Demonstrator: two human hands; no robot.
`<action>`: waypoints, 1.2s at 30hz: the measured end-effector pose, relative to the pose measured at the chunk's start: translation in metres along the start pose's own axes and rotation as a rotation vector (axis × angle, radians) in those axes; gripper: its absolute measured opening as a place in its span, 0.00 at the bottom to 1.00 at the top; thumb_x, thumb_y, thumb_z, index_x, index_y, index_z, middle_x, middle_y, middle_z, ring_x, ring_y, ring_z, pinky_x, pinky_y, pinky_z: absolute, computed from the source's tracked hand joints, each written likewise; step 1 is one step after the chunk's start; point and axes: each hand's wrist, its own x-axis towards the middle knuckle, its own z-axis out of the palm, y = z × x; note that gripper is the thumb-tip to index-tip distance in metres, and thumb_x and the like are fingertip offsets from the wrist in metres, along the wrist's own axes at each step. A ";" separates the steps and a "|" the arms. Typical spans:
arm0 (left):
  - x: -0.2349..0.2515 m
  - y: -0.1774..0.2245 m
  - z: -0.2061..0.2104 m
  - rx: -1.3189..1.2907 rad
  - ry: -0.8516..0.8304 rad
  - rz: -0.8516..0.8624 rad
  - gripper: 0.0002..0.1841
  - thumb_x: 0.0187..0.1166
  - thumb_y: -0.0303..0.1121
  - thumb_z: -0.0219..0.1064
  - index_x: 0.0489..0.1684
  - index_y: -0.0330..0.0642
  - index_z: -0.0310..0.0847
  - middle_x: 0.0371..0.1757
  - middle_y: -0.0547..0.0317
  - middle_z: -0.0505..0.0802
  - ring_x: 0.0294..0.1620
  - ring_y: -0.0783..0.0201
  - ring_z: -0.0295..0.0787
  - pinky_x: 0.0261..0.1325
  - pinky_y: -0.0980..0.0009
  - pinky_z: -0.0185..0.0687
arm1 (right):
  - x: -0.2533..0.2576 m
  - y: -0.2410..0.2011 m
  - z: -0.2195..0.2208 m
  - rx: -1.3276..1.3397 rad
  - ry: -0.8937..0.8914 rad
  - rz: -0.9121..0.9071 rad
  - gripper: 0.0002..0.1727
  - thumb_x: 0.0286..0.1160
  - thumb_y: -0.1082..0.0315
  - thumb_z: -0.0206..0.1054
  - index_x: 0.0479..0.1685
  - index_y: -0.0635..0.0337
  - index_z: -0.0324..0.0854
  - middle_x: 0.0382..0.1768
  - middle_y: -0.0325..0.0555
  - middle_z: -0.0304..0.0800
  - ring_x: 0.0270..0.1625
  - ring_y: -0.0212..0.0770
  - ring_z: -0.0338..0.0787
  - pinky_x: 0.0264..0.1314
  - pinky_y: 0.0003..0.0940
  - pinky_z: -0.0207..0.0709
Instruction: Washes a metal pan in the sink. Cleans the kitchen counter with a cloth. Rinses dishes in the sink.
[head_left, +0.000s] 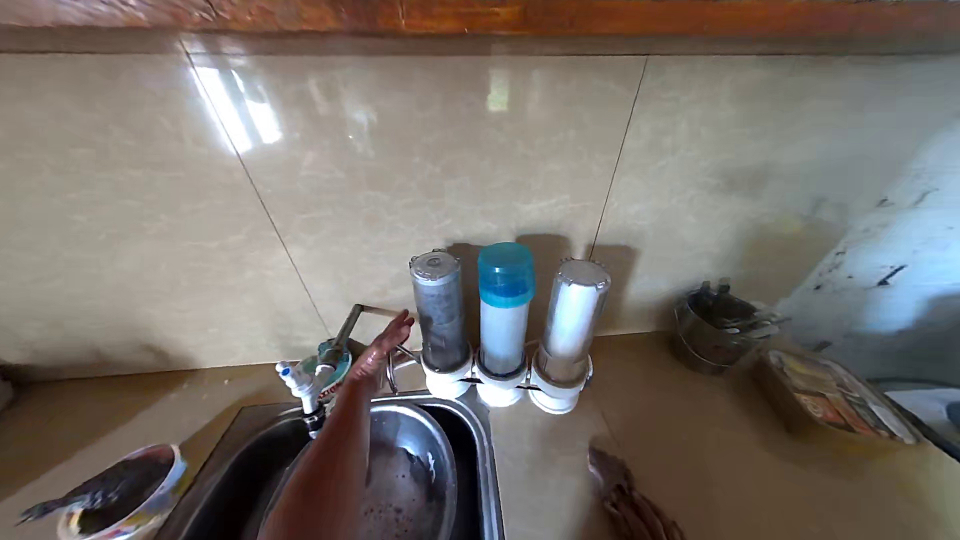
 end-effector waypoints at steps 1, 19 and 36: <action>0.009 0.001 -0.002 0.028 -0.041 0.004 0.38 0.85 0.46 0.54 0.96 0.52 0.42 0.94 0.55 0.60 0.92 0.56 0.56 0.85 0.49 0.58 | 0.001 -0.003 0.000 -0.022 0.007 -0.004 0.25 0.92 0.49 0.50 0.78 0.47 0.81 0.82 0.51 0.76 0.85 0.62 0.71 0.84 0.71 0.57; -0.053 0.012 0.096 0.485 -0.119 0.192 0.50 0.62 0.47 0.83 0.83 0.29 0.61 0.75 0.34 0.80 0.74 0.50 0.81 0.76 0.56 0.78 | -0.001 -0.002 0.005 -0.087 0.030 -0.084 0.25 0.84 0.60 0.58 0.79 0.54 0.79 0.83 0.58 0.73 0.84 0.69 0.70 0.79 0.76 0.59; -0.186 -0.018 0.302 0.325 0.007 0.274 0.58 0.69 0.51 0.78 0.88 0.21 0.43 0.83 0.24 0.69 0.85 0.41 0.69 0.87 0.51 0.65 | -0.051 0.003 -0.010 0.065 0.213 0.199 0.32 0.64 0.55 0.80 0.62 0.72 0.82 0.63 0.81 0.80 0.66 0.83 0.80 0.58 0.77 0.75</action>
